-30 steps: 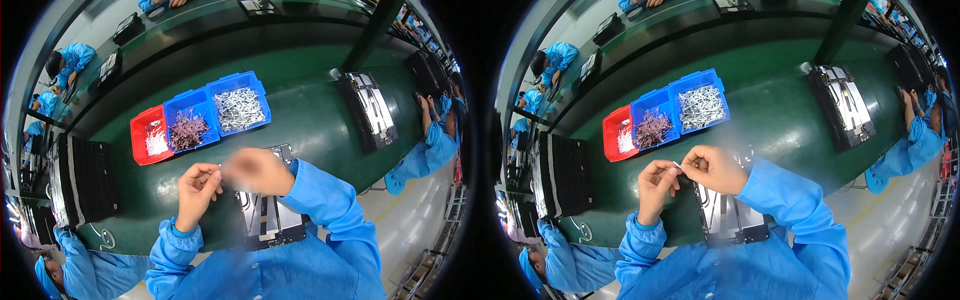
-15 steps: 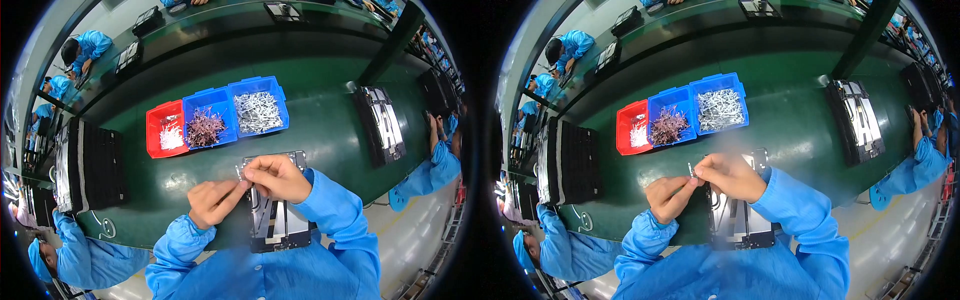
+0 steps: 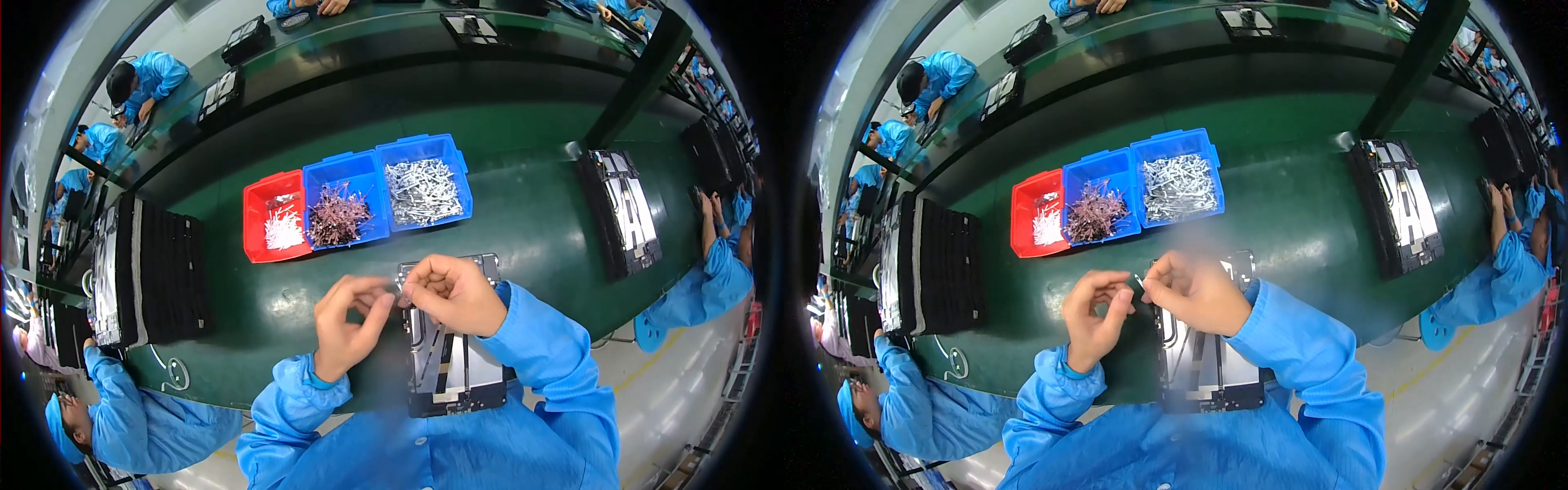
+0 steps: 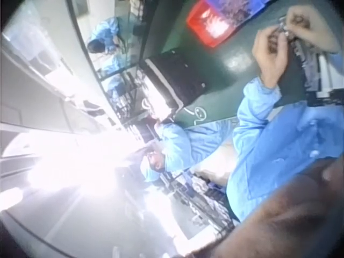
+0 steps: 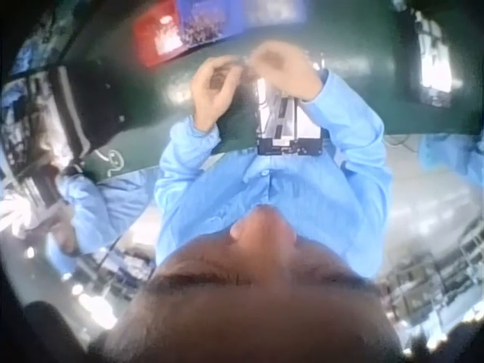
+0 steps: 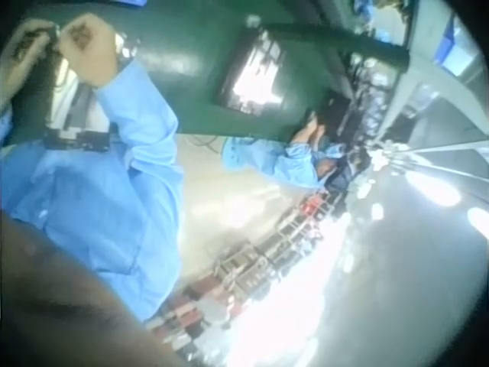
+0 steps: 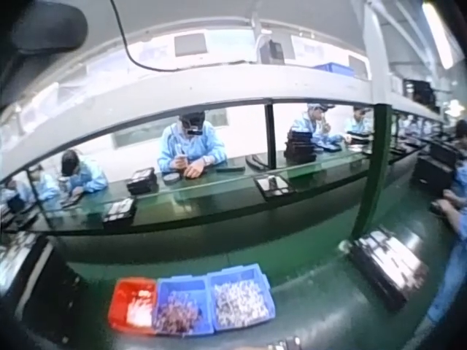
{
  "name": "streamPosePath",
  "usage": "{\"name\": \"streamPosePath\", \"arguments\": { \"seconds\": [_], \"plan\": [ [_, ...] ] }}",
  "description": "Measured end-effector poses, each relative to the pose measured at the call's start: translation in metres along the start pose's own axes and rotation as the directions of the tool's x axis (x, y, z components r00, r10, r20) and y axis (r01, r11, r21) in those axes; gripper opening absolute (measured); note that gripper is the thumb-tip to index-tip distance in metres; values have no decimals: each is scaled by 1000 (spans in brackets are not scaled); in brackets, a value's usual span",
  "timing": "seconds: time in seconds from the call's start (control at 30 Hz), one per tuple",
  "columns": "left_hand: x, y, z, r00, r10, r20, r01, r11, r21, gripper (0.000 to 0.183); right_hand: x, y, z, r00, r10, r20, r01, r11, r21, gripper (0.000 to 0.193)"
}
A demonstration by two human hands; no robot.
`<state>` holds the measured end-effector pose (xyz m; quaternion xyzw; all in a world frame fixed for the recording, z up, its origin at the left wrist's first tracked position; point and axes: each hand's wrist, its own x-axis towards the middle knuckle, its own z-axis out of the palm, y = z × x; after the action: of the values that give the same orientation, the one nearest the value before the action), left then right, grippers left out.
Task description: The person assembles internal components into tablet devices by hand, inserting ribbon cables and circuit boards from component bins into the tablets.
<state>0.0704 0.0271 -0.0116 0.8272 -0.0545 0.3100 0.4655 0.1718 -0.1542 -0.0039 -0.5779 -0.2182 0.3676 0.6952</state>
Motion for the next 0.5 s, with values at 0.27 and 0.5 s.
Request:
{"name": "streamPosePath", "arguments": {
  "seconds": [0.27,0.5],
  "plan": [
    [5,-8,-16,649,-623,437,760,500,-416,13,-1,-1,3,961,-277,-7,240,846,-476,9],
    [10,-16,-23,498,-569,654,864,269,-424,6,0,-1,1,827,-492,272,525,502,-687,11]
  ]
}}
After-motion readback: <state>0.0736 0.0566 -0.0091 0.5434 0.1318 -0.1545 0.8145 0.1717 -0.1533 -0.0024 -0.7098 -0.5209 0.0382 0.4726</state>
